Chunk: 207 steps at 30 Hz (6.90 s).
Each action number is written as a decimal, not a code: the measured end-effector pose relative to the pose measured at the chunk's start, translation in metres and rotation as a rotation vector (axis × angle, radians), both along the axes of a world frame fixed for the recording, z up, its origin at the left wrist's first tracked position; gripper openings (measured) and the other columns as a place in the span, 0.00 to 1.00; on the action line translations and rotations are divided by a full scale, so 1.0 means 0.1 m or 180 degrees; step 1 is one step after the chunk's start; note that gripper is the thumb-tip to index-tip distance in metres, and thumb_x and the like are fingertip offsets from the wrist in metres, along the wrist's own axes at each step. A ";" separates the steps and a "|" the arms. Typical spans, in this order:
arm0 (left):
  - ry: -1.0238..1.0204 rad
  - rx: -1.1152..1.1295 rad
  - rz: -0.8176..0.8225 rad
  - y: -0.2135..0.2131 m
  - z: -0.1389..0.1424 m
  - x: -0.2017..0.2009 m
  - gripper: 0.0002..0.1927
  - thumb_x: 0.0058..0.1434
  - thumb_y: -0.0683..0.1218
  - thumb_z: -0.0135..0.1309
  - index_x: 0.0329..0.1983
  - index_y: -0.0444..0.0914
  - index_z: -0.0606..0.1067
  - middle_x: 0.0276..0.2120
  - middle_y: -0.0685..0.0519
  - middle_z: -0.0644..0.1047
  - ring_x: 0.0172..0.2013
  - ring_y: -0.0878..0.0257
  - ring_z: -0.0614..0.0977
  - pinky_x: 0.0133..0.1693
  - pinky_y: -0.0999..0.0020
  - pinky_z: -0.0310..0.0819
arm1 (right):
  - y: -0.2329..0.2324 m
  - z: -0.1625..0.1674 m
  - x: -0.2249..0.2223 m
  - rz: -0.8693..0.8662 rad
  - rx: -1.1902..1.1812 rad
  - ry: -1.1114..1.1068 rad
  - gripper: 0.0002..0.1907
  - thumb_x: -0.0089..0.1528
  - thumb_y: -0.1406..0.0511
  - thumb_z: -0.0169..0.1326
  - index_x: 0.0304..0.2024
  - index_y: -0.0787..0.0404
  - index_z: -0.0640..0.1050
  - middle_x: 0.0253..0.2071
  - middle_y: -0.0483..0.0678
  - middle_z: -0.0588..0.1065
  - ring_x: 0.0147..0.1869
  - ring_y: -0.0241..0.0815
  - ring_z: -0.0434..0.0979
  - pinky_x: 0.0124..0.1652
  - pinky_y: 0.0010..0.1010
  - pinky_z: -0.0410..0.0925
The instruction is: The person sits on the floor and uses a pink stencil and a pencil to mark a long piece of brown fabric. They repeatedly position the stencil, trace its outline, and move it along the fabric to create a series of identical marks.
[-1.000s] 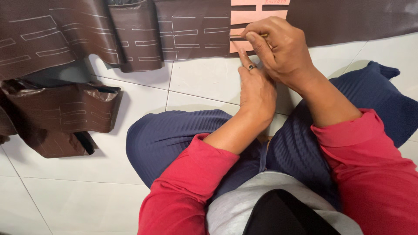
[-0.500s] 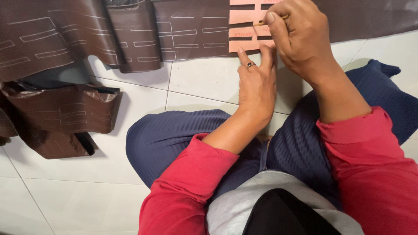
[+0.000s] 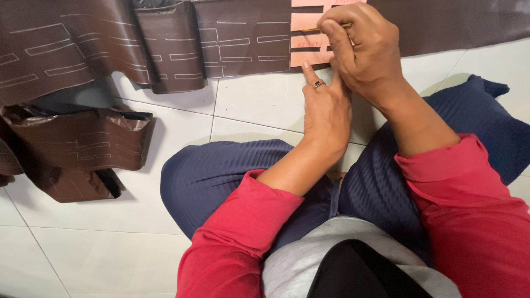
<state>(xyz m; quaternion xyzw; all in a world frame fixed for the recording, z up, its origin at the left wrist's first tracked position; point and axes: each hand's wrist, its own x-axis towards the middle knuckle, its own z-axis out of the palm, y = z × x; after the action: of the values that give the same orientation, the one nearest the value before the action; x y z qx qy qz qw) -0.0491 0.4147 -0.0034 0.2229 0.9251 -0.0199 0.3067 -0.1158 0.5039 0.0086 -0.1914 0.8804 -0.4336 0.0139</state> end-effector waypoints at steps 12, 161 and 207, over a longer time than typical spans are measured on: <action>-0.0497 -0.0001 -0.0193 0.01 -0.01 -0.01 0.23 0.66 0.54 0.46 0.61 0.43 0.75 0.59 0.51 0.73 0.67 0.32 0.63 0.46 0.59 0.66 | -0.04 -0.10 0.02 -0.0002 0.0084 -0.0098 0.05 0.79 0.71 0.52 0.48 0.67 0.78 0.43 0.53 0.78 0.45 0.45 0.81 0.44 0.30 0.74; 0.1109 0.0568 0.0358 -0.25 0.06 -0.16 0.32 0.57 0.51 0.54 0.65 0.38 0.67 0.54 0.50 0.69 0.49 0.36 0.81 0.37 0.61 0.76 | 0.47 0.39 0.36 -0.0496 0.0901 -0.0409 0.05 0.76 0.69 0.54 0.48 0.66 0.79 0.40 0.53 0.77 0.42 0.50 0.78 0.45 0.36 0.70; 0.0718 0.2337 -0.0456 -0.65 -0.54 -1.38 0.07 0.49 0.48 0.65 0.32 0.50 0.87 0.22 0.52 0.82 0.22 0.58 0.83 0.24 0.63 0.75 | -0.04 0.21 0.33 0.0156 0.0416 -0.0466 0.07 0.70 0.70 0.58 0.51 0.64 0.78 0.48 0.53 0.79 0.52 0.54 0.79 0.52 0.39 0.72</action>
<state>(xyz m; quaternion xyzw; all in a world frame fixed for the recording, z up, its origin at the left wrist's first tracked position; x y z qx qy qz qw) -0.1873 0.3493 -0.0572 0.3783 0.8807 0.2668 0.1007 -0.0828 0.4995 0.0296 -0.1794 0.8985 -0.3877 0.1013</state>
